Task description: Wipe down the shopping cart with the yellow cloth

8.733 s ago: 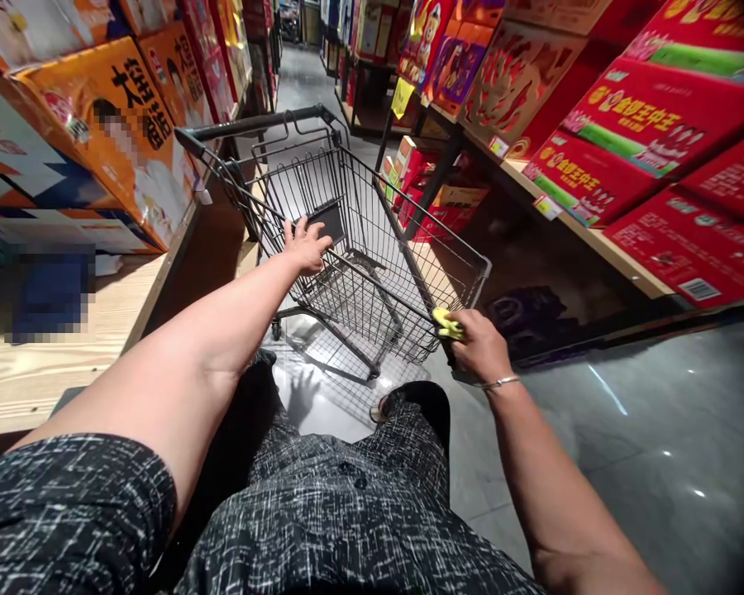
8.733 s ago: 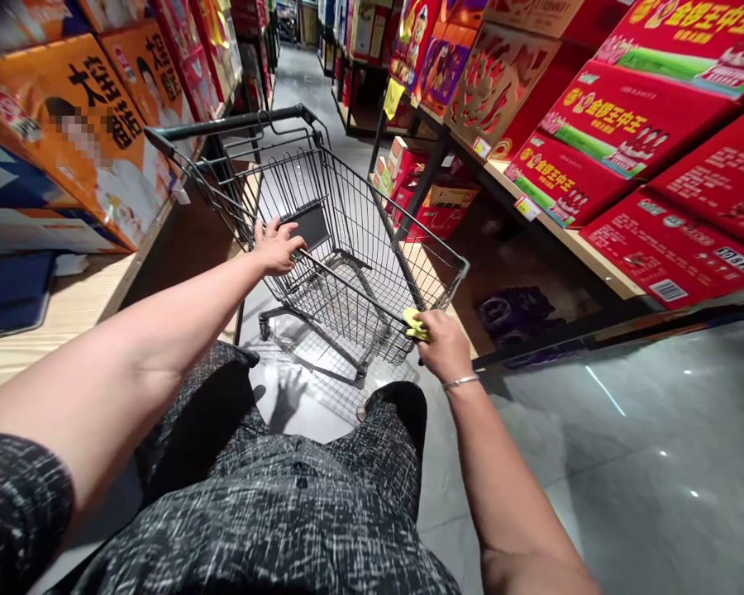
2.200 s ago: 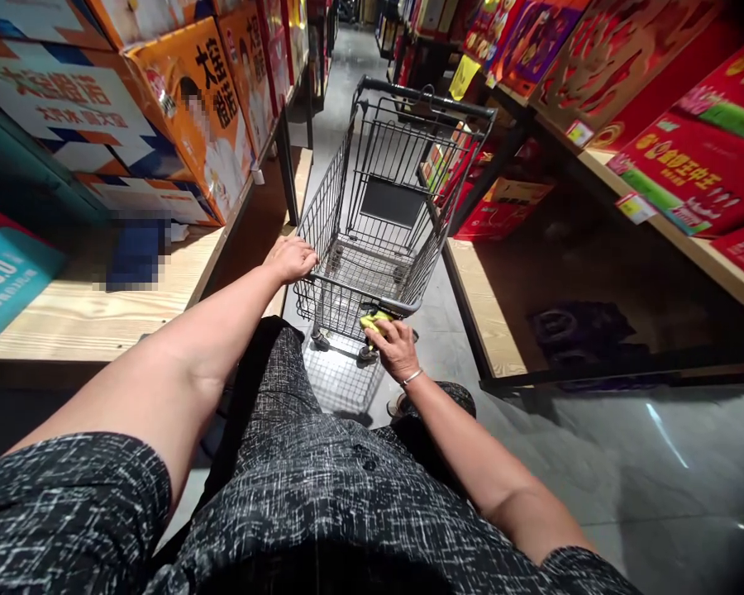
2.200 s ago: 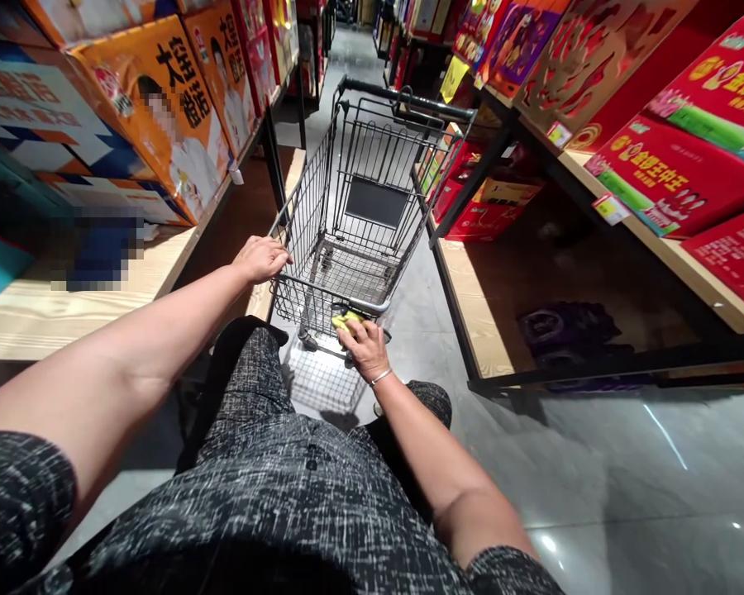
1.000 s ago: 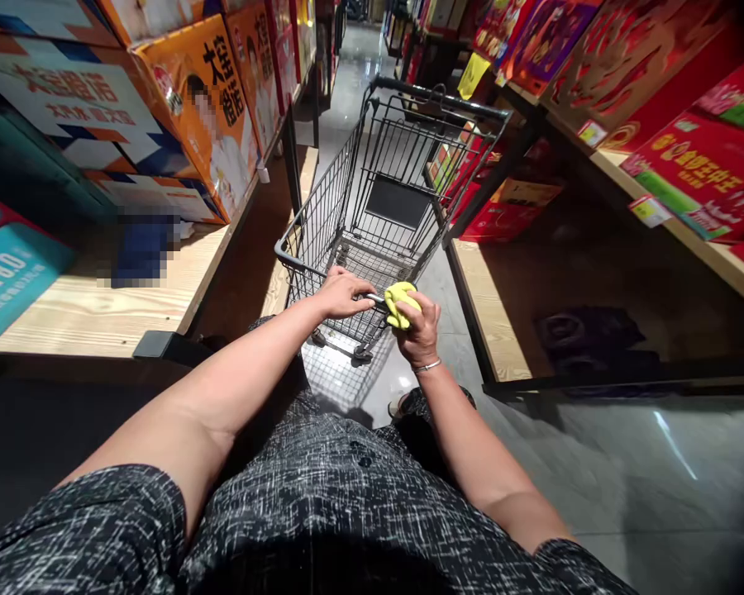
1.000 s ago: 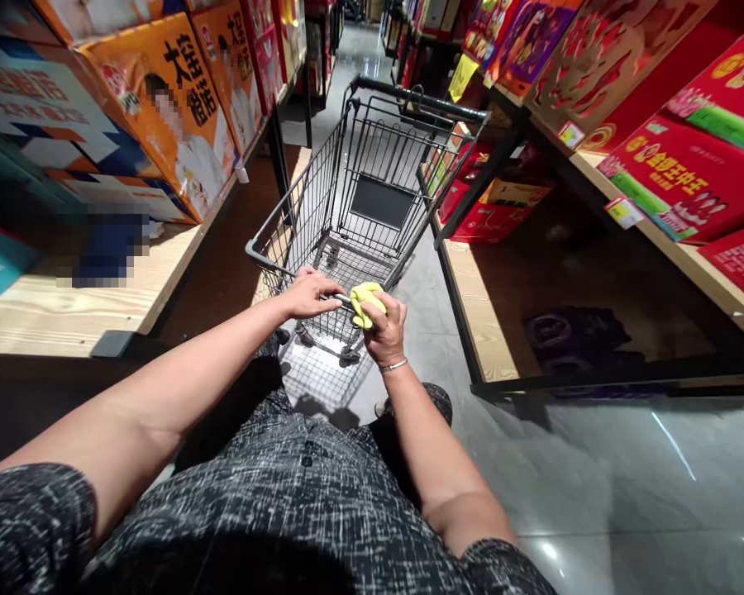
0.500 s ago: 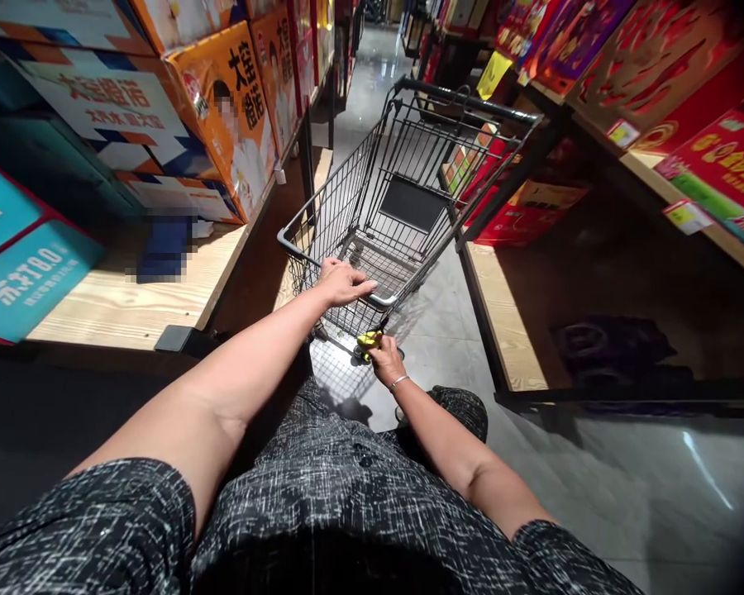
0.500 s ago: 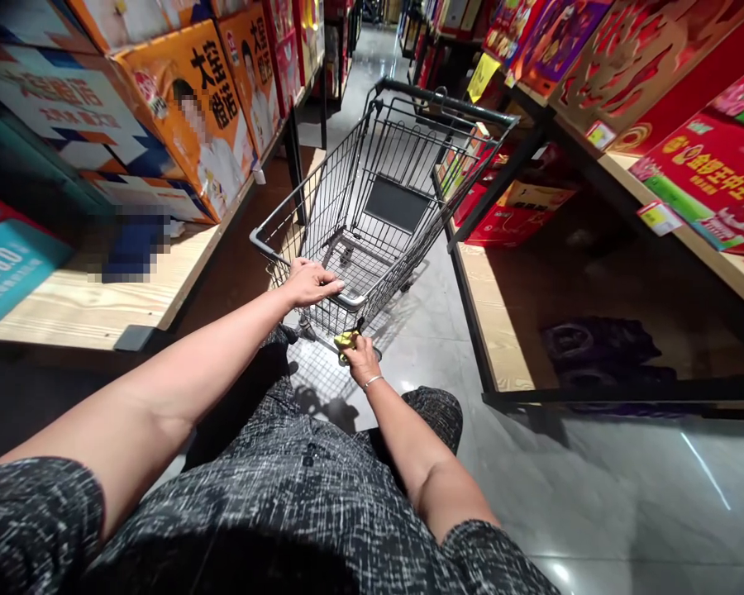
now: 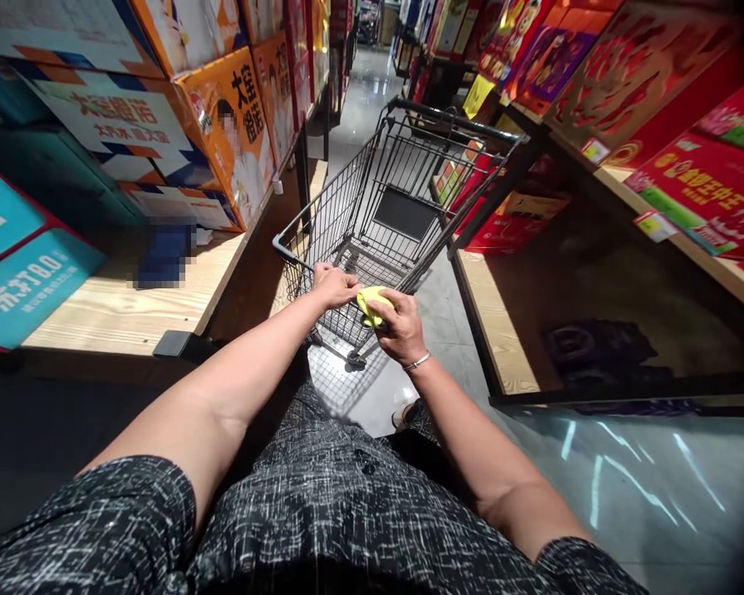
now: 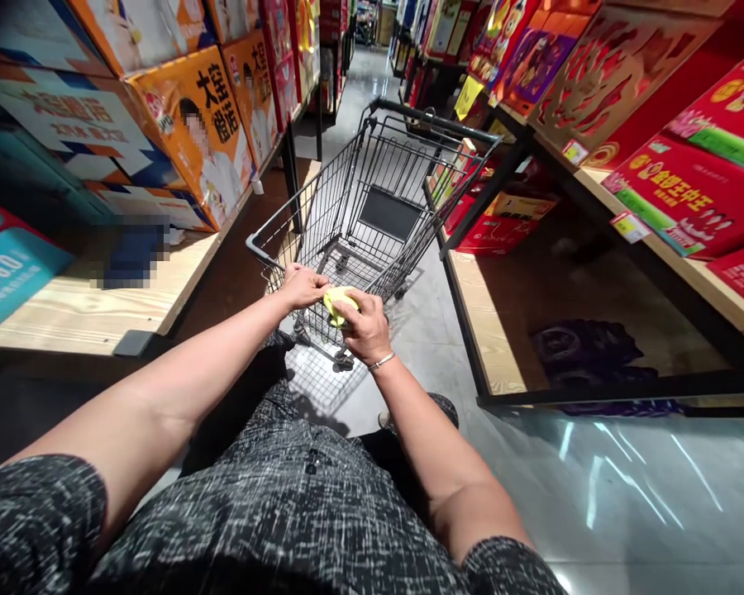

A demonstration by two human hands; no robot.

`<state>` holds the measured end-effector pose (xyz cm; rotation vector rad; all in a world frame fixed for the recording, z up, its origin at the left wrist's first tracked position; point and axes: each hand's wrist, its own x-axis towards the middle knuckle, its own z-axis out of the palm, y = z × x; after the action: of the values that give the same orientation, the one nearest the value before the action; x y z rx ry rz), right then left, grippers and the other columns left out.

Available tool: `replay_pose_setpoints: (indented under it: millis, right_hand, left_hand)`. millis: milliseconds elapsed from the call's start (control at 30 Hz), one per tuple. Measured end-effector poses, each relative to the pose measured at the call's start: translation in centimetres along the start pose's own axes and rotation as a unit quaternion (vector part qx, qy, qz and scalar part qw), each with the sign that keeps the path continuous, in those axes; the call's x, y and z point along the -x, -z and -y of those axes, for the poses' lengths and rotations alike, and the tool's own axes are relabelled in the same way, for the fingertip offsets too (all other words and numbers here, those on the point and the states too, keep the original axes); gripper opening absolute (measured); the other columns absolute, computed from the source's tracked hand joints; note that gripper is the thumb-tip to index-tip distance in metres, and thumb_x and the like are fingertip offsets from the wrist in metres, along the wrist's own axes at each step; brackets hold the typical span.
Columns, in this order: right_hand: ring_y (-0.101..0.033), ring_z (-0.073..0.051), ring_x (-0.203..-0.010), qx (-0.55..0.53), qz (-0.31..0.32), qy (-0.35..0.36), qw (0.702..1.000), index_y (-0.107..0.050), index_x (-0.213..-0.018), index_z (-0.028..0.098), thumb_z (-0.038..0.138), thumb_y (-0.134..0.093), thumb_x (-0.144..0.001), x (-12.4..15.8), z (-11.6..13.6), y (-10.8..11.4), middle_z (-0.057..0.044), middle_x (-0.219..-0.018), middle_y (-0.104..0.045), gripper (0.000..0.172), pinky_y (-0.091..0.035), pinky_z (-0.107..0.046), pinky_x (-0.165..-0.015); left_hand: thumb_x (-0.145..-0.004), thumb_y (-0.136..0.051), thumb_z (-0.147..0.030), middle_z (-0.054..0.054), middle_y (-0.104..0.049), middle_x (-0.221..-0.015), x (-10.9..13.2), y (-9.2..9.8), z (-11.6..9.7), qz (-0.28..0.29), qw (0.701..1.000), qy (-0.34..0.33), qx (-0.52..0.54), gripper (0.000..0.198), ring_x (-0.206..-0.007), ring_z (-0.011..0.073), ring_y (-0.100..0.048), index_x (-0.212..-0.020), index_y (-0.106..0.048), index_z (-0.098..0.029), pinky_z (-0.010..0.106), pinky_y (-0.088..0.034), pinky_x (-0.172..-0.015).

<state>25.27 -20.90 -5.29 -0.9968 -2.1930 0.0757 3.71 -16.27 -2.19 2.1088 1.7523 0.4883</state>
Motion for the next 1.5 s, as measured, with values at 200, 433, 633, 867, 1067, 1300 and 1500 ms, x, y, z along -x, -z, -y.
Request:
replay_pose_setpoints:
  millis: [200, 433, 633, 867, 1067, 1300, 1500]
  right_hand:
    - [-0.049, -0.026, -0.11, 0.026, 0.055, -0.028, 0.998, -0.07, -0.123, 0.027, 0.003, -0.062, -0.073, -1.8, -4.2, 0.1, -0.007, -0.137, -0.059, 0.057, -0.049, -0.04, -0.093]
    - [-0.048, -0.023, -0.104, 0.106, 0.019, -0.116, 0.987, -0.071, -0.12, 0.028, 0.001, -0.051, -0.081, -6.2, -10.7, 1.0, -0.004, -0.136, -0.06, 0.051, -0.041, -0.035, -0.082]
    - [-0.045, -0.022, -0.091, 0.139, 0.127, -0.045, 0.981, -0.074, -0.1, 0.03, 0.006, -0.056, -0.084, -8.0, -8.8, 2.0, -0.001, -0.119, -0.065, 0.034, -0.033, -0.032, -0.064]
    - [-0.047, -0.025, -0.092, 0.176, 0.207, -0.091, 0.958, -0.074, -0.095, 0.029, 0.012, -0.059, -0.087, -8.7, -6.5, 3.0, -0.007, -0.105, -0.063, 0.025, -0.038, -0.034, -0.065]
    - [-0.045, -0.025, -0.095, 0.167, 0.166, -0.105, 0.966, -0.073, -0.1, 0.029, 0.015, -0.054, -0.091, -7.3, -5.8, 3.2, -0.008, -0.109, -0.062, 0.025, -0.043, -0.033, -0.067]
    - [-0.045, -0.024, -0.108, 0.139, 0.117, -0.182, 0.966, -0.069, -0.119, 0.027, 0.004, -0.052, -0.087, -5.1, -4.4, 2.2, -0.004, -0.136, -0.057, 0.043, -0.048, -0.035, -0.089]
    - [-0.039, -0.018, -0.131, 0.121, 0.048, -0.223, 0.966, -0.058, -0.139, 0.025, 0.01, -0.051, -0.092, -1.1, -0.9, -1.2, 0.001, -0.155, -0.039, 0.05, -0.04, -0.026, -0.108]
  left_hand:
    - [-0.091, -0.053, -0.045, -0.002, -0.057, -0.058, 0.3, -0.3, -0.2, -0.012, 1.0, -0.015, 0.0, 0.043, -0.081, 0.0196, -0.052, -0.055, -0.055, -0.021, 0.046, -0.027, -0.103]
    - [-0.091, -0.052, -0.047, -0.002, -0.054, -0.057, 0.2, -0.2, -0.2, -0.008, 1.0, -0.011, 0.002, 0.046, -0.078, 0.0189, -0.053, -0.053, -0.052, -0.02, 0.046, -0.027, -0.104]
    - [-0.088, -0.054, -0.048, -0.001, -0.056, -0.055, 0.0, -0.1, 0.6, -0.02, 1.0, -0.014, -0.004, 0.045, -0.082, 0.021, -0.053, -0.052, -0.053, -0.021, 0.047, -0.03, -0.102]
    - [-0.084, -0.055, -0.046, -0.002, -0.063, -0.06, -0.2, -0.1, 0.3, -0.024, 0.999, -0.033, 0.005, 0.044, -0.086, 0.021, -0.06, -0.048, -0.05, -0.021, 0.048, -0.03, -0.103]
    - [-0.081, -0.056, -0.044, -0.002, -0.064, -0.062, -0.9, 0.3, 0.6, -0.017, 0.999, -0.047, 0.009, 0.042, -0.09, 0.0217, -0.061, -0.048, -0.048, -0.02, 0.047, -0.027, -0.107]
    - [-0.089, -0.046, -0.048, 0.003, -0.072, -0.08, -1.3, -1.0, 0.7, -0.044, 0.995, -0.088, -0.013, 0.039, -0.099, 0.0269, -0.058, -0.061, -0.059, -0.024, 0.051, -0.029, -0.105]
    - [-0.092, -0.039, -0.052, 0.005, -0.063, -0.066, -0.3, -1.7, -0.2, -0.048, 0.989, -0.135, -0.046, 0.05, -0.086, 0.0269, -0.056, -0.054, -0.054, -0.024, 0.052, -0.031, -0.103]
